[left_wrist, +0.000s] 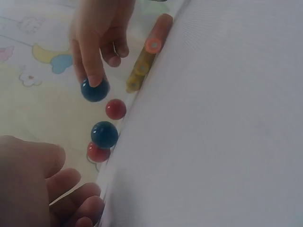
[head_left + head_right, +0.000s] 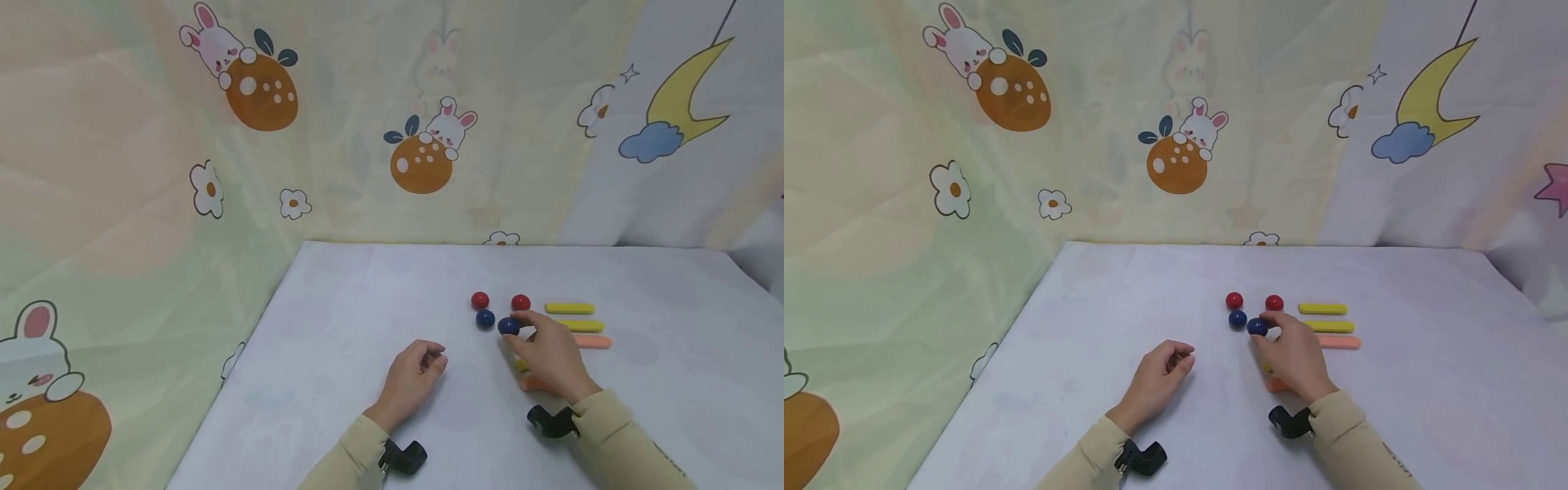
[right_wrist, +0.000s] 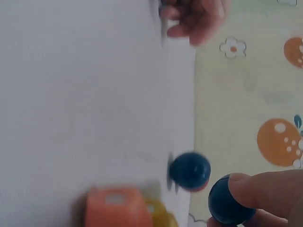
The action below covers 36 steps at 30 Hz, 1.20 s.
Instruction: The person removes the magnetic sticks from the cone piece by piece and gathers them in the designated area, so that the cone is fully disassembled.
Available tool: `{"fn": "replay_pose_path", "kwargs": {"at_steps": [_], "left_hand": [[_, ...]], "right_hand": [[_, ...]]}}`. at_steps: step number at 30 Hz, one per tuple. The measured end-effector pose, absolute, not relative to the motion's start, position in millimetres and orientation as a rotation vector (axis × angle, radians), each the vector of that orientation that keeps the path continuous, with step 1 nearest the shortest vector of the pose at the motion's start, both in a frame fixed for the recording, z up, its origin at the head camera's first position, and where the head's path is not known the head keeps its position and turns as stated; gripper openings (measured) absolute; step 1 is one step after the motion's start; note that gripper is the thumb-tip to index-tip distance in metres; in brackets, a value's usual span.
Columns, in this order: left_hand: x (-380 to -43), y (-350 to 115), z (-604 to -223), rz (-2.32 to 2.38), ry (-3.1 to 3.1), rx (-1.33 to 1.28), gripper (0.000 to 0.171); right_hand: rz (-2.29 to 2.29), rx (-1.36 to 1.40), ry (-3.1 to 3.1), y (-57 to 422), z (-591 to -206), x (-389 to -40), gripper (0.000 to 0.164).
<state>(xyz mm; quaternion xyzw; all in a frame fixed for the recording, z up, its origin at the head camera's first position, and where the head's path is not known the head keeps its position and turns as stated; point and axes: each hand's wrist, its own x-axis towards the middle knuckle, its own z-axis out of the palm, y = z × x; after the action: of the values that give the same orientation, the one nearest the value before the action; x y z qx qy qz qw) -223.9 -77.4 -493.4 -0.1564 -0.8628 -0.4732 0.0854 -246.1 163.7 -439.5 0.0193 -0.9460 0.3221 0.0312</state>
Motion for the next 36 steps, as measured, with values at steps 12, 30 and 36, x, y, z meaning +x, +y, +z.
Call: {"fn": "replay_pose_path", "kwargs": {"at_steps": [12,30,36], "left_hand": [[-224.6,-76.3,-494.8,-1.424,-2.546,-0.478,0.017],[-226.0,-76.0,-496.9,-1.390,-2.573,-0.470,0.018],[-226.3,-76.5,-497.4,-1.381,-2.562,-0.481,0.018]], "right_hand": [[0.926,0.028,-2.946,186.6,-448.2,-269.1,0.051],[0.822,-0.007,-3.014,182.6,-450.0,-277.2,0.055],[0.834,-0.009,-3.024,183.5,-450.7,-279.1,0.055]]}}
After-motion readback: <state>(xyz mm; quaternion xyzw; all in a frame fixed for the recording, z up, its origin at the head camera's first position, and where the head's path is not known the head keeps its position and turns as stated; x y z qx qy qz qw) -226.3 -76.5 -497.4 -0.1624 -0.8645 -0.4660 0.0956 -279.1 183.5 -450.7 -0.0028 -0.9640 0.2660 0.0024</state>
